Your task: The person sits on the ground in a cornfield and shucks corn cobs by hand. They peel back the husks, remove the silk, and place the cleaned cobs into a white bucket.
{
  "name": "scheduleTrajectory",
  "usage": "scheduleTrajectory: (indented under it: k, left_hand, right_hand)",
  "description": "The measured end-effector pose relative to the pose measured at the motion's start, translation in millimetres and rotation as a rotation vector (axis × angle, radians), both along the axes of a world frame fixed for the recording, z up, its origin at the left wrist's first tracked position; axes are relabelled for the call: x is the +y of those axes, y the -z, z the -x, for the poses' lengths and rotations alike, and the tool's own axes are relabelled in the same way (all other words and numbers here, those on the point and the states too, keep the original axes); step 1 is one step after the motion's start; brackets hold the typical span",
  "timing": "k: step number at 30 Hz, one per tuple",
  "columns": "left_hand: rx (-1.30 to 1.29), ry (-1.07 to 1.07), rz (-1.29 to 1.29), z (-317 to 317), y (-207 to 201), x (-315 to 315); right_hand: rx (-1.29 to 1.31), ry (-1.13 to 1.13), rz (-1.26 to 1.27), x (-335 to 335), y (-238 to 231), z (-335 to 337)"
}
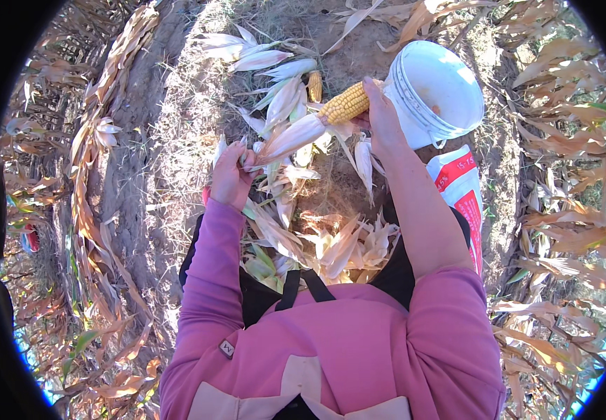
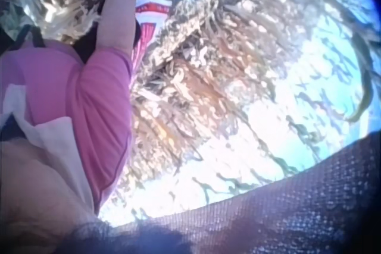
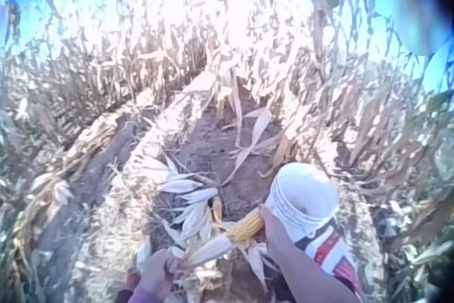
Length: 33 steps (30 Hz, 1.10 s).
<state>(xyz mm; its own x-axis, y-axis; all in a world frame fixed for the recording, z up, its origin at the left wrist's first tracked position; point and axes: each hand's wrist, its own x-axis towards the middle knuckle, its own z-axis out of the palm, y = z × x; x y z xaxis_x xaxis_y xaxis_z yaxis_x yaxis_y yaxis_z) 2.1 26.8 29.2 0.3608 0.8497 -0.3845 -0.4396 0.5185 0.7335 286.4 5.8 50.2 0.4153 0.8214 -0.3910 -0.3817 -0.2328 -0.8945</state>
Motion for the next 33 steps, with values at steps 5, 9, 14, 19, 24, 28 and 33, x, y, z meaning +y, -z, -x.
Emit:
scheduleTrajectory:
  k: [5,9,14,19,24,28,33]
  left_hand:
    - [0.618,0.004,-0.329,10.4,25.9,13.4]
    - [1.056,0.177,-0.852,4.1,25.1,12.0]
    - [0.559,0.394,-0.761,-40.4,16.3,-21.9]
    - [0.591,0.386,-0.682,-42.0,-0.6,-22.7]
    - [0.974,0.247,-0.981,-34.0,8.8,-20.7]
    - [1.069,0.201,-1.113,-33.5,6.9,-24.2]
    - [1.087,0.195,-1.144,-31.8,10.9,-22.3]
  right_hand:
    - [-0.436,-0.181,-0.045,2.1,8.9,7.9]
    - [-0.988,-0.517,0.013,-11.6,-11.1,40.2]
    - [-0.952,-0.734,-0.033,-23.5,-11.4,71.4]
    - [-0.874,-0.616,-0.26,-22.3,-2.7,69.5]
    - [-0.648,-0.65,-0.063,-17.1,-0.8,53.4]
    - [-0.446,-0.64,-0.029,-21.1,-16.9,64.1]
    - [-0.271,-0.686,-0.066,-22.0,-21.9,65.1]
